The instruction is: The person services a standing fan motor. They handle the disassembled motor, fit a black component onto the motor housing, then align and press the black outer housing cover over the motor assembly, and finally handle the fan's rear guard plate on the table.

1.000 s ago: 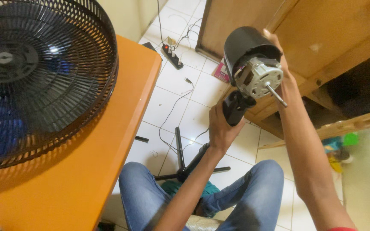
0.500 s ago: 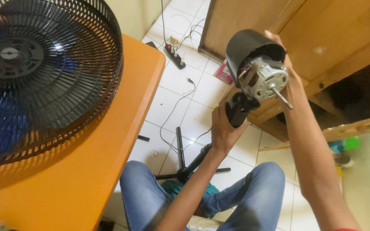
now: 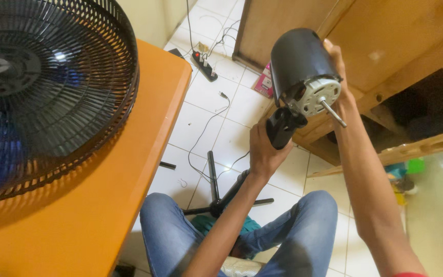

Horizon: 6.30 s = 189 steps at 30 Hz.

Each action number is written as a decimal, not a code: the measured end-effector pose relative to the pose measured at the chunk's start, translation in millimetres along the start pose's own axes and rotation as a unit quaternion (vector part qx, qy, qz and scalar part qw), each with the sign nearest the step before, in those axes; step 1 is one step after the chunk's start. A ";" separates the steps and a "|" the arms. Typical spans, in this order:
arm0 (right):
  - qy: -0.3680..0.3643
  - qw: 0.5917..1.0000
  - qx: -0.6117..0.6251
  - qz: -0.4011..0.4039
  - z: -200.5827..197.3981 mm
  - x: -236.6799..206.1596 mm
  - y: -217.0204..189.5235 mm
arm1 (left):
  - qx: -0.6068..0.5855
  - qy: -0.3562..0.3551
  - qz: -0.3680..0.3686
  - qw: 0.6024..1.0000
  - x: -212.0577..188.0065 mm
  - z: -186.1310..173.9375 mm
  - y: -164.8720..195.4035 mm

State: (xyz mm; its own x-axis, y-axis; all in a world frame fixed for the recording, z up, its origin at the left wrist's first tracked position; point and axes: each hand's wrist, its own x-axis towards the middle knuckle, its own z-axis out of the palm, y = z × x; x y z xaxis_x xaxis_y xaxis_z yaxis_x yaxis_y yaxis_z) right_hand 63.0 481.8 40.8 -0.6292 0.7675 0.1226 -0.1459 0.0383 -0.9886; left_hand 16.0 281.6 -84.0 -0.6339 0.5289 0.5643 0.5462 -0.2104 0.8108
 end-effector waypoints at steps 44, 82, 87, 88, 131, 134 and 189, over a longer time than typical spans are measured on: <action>-0.090 0.996 -0.027 0.004 37.6 -43.9 7.2 | -0.590 0.023 -0.334 0.735 6.4 -46.3 -6.6; -0.057 0.997 0.034 0.041 36.5 -60.8 8.8 | -0.515 -0.019 -0.275 0.811 -0.3 -64.8 90.2; -0.093 0.991 0.094 0.013 38.8 -58.3 11.2 | -0.519 -0.022 -0.301 0.800 -3.2 -64.9 88.8; -0.099 0.990 0.102 -0.002 39.0 -57.8 10.7 | -0.523 -0.022 -0.297 0.799 -2.8 -64.3 89.0; -0.054 0.995 0.037 0.069 29.1 -54.8 8.4 | -0.517 -0.043 -0.303 0.799 -5.4 -69.1 96.0; -0.052 0.993 0.055 0.086 27.7 -46.7 12.9 | -0.512 -0.054 -0.310 0.799 -4.5 -71.7 95.8; -0.036 0.995 0.003 0.096 33.0 -81.7 -8.3 | -0.420 0.004 -0.289 0.860 -9.9 -53.6 89.3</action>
State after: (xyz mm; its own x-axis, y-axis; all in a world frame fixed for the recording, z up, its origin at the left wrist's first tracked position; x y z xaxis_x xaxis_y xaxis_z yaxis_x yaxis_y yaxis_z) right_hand 90.4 397.7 41.9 -0.6990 0.7124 -0.0617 -0.0226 -0.1083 -0.9939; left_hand 41.7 213.5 -8.9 -0.6725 0.7396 0.0266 -0.4485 -0.4359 0.7803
